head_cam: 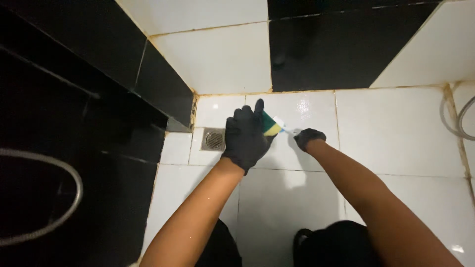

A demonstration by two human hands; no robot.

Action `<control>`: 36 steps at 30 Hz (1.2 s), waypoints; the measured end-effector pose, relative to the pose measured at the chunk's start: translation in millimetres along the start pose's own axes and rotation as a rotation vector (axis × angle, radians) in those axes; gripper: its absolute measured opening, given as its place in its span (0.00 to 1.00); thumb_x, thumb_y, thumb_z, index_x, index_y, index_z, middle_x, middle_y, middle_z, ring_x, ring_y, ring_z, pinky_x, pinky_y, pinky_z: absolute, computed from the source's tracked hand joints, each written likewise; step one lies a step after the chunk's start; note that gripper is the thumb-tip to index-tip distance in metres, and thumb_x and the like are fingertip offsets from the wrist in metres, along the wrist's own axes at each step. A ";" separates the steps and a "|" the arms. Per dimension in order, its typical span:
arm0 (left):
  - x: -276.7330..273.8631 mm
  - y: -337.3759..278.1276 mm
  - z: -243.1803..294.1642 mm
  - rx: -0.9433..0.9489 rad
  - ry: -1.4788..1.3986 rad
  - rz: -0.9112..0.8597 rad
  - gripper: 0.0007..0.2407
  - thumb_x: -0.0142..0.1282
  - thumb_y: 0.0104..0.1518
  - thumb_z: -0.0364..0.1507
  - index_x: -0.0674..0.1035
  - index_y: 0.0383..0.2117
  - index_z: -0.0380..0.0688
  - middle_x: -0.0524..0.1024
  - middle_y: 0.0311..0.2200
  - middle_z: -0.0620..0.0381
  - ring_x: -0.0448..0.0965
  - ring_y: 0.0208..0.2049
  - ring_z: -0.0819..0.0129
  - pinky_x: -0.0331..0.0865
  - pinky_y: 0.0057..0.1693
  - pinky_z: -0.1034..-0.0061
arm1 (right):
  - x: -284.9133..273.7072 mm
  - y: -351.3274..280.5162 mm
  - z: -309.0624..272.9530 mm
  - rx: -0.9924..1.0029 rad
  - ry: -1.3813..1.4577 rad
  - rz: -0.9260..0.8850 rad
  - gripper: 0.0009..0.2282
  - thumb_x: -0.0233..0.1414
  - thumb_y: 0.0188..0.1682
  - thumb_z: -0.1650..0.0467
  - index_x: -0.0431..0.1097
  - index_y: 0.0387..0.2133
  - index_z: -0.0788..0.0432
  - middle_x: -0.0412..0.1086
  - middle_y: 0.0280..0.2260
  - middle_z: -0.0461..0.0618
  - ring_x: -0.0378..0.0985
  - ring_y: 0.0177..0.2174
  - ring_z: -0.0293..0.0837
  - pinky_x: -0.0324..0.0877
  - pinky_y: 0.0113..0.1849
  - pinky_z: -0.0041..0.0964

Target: The person scrubs the grout lines between white floor tiles using a toothbrush in their right hand and a sponge in their left hand. They work systematically along the edges of the tiles and around a floor drain.

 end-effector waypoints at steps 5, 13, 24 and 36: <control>54.0 -20.1 -45.3 0.058 -0.083 0.005 0.37 0.65 0.46 0.49 0.64 0.62 0.45 0.69 0.31 0.50 0.73 0.31 0.53 0.69 0.37 0.56 | -10.9 21.3 40.7 0.063 -0.283 0.027 0.20 0.38 0.58 0.62 0.76 0.50 0.58 0.79 0.47 0.52 0.78 0.53 0.49 0.71 0.53 0.50; 63.8 -49.9 -106.2 -0.055 -0.117 -0.153 0.33 0.70 0.44 0.40 0.70 0.56 0.38 0.73 0.37 0.44 0.73 0.34 0.49 0.68 0.41 0.55 | -10.1 32.5 144.3 0.559 0.315 0.209 0.14 0.48 0.57 0.67 0.72 0.48 0.65 0.77 0.34 0.60 0.80 0.32 0.50 0.73 0.36 0.47; 108.3 -67.4 -138.6 -0.228 -0.107 -0.423 0.36 0.64 0.46 0.47 0.70 0.62 0.41 0.74 0.34 0.48 0.77 0.39 0.49 0.74 0.43 0.55 | 16.0 36.5 -100.9 0.133 0.422 0.305 0.18 0.35 0.60 0.72 0.70 0.50 0.74 0.74 0.48 0.72 0.74 0.54 0.65 0.70 0.53 0.61; 132.7 -102.3 -166.4 -0.143 -0.080 -0.240 0.38 0.62 0.49 0.45 0.63 0.68 0.45 0.74 0.42 0.47 0.77 0.46 0.47 0.74 0.49 0.49 | 4.3 88.2 -95.1 0.016 0.308 0.302 0.15 0.44 0.54 0.64 0.80 0.36 0.55 0.80 0.36 0.58 0.82 0.45 0.57 0.75 0.45 0.53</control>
Point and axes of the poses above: each hand's wrist, its own y-axis towards the middle knuckle, its own x-axis out of the palm, z = x × y, the point moved 3 cm from there along y, towards the middle knuckle
